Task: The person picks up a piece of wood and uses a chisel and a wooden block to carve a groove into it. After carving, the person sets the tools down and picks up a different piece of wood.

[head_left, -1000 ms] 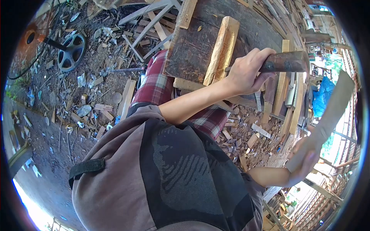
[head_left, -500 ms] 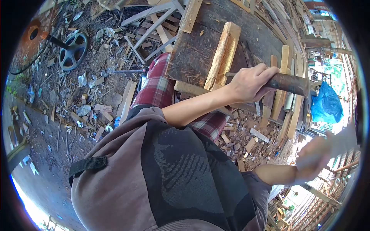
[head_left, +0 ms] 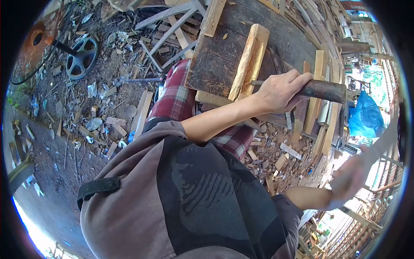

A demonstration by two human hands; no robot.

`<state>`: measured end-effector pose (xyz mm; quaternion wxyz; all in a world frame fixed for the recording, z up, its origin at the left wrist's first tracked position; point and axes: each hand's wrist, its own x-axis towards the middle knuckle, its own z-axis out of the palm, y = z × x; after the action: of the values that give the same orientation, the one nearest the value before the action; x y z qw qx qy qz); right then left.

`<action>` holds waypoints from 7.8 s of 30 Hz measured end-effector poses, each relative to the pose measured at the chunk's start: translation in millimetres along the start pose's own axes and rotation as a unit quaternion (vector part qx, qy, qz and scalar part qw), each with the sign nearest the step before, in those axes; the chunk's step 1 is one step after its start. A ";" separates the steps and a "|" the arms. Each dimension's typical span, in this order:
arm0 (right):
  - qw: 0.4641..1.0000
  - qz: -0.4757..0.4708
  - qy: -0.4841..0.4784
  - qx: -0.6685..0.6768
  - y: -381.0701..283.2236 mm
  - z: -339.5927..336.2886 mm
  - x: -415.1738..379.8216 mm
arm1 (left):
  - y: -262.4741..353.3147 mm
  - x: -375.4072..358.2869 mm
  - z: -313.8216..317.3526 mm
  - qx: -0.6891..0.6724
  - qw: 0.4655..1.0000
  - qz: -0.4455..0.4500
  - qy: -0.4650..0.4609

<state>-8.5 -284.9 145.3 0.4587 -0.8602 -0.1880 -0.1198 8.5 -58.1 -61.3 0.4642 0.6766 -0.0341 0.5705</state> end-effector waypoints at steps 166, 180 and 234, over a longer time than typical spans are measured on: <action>0.997 0.029 0.013 0.067 34.3 68.9 -10.1 | -16.2 29.4 6.7 -0.022 0.999 0.040 -0.026; 0.988 -0.065 -0.035 0.138 17.9 46.8 3.5 | -17.5 30.4 6.8 -0.026 0.999 0.024 -0.003; 0.998 -0.029 0.024 0.042 13.3 41.1 -7.0 | -14.3 21.9 8.7 0.012 0.998 0.056 0.003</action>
<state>-7.7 -258.9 110.1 0.4950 -0.8312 -0.2067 -0.1460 30.7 -45.3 -51.4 0.4235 0.6776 -0.0638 0.5979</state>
